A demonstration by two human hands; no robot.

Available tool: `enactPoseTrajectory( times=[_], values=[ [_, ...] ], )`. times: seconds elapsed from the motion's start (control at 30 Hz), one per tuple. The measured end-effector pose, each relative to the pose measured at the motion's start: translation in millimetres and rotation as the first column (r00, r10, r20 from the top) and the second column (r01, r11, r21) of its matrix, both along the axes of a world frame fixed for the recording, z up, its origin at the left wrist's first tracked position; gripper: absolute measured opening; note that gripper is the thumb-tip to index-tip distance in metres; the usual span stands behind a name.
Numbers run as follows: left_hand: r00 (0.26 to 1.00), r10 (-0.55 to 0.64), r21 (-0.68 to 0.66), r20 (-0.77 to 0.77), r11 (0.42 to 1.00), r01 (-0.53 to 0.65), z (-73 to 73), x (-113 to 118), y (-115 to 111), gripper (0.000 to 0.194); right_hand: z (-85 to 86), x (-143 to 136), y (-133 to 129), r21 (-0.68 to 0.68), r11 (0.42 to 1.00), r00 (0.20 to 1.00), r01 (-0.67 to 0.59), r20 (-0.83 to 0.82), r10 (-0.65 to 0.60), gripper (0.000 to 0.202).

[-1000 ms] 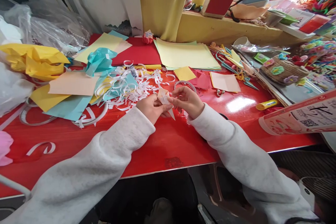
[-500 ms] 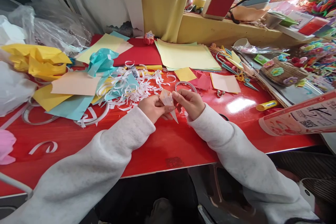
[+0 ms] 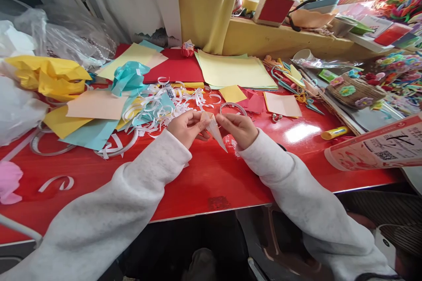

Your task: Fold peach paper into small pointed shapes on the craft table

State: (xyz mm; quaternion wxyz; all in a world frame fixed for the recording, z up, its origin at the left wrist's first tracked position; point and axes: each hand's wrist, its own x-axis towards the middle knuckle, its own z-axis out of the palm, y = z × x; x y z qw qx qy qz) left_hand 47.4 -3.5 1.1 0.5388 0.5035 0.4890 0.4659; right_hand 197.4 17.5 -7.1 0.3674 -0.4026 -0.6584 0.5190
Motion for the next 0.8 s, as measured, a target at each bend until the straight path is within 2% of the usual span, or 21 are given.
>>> enactPoseTrajectory(
  times=[0.07, 0.2, 0.23, 0.3, 0.37, 0.4, 0.47, 0.57, 0.7, 0.8],
  values=[
    [1.0, 0.003, 0.008, -0.006, 1.0, -0.003, -1.4, 0.6, -0.2, 0.023, -0.7, -0.1, -0.5, 0.011, 1.0, 1.0, 0.006, 0.01, -0.006, 0.032],
    [0.999, 0.035, 0.06, -0.042, 0.998, -0.032, -3.6, 1.0, 0.6, 0.024, -4.5, 1.8, 0.1, 0.143, 0.988, 0.99, 0.063, 0.118, -0.08, 0.03],
    [0.997, 0.053, 0.085, -0.051, 0.995, -0.048, -3.0, 0.3, 0.9, 0.026, -5.0, 2.3, 0.2, 0.142, 0.989, 0.987, 0.031, 0.149, -0.053, 0.031],
    [0.995, 0.085, 0.133, -0.06, 0.988, -0.077, -0.2, -2.1, 1.4, 0.032, -4.4, 3.0, 0.1, 0.068, 0.993, 0.976, -0.099, 0.2, 0.083, 0.033],
    [0.992, 0.113, 0.158, -0.048, 0.982, -0.104, 3.7, -5.0, 1.5, 0.032, -1.7, 3.3, -0.5, -0.044, 0.977, 0.959, -0.21, 0.184, 0.214, 0.031],
    [0.991, 0.129, 0.16, -0.032, 0.979, -0.122, 5.5, -6.3, 1.5, 0.03, 0.3, 3.5, -0.6, -0.081, 0.971, 0.96, -0.226, 0.148, 0.237, 0.031],
    [0.986, 0.167, 0.149, 0.016, 0.975, -0.167, 7.7, -8.1, 1.4, 0.025, 5.0, 4.7, -0.2, -0.104, 0.98, 0.983, -0.169, 0.053, 0.175, 0.033],
    [0.983, 0.173, 0.121, 0.054, 0.977, -0.178, 7.6, -7.6, 1.4, 0.021, 11.9, 8.9, 3.0, -0.073, 0.997, 0.997, 0.014, -0.069, -0.019, 0.031],
    [0.999, 0.049, 0.074, 0.018, 0.996, -0.05, 6.3, -2.9, -0.7, 0.018, 15.0, 13.4, 8.0, -0.062, 0.984, 0.963, 0.166, -0.203, -0.176, 0.036],
    [0.999, -0.031, 0.044, 0.043, 0.999, 0.029, 6.4, 0.4, -3.8, 0.019, 12.5, 12.2, 8.9, -0.086, 0.986, 0.963, 0.144, -0.217, -0.159, 0.037]
  ],
)
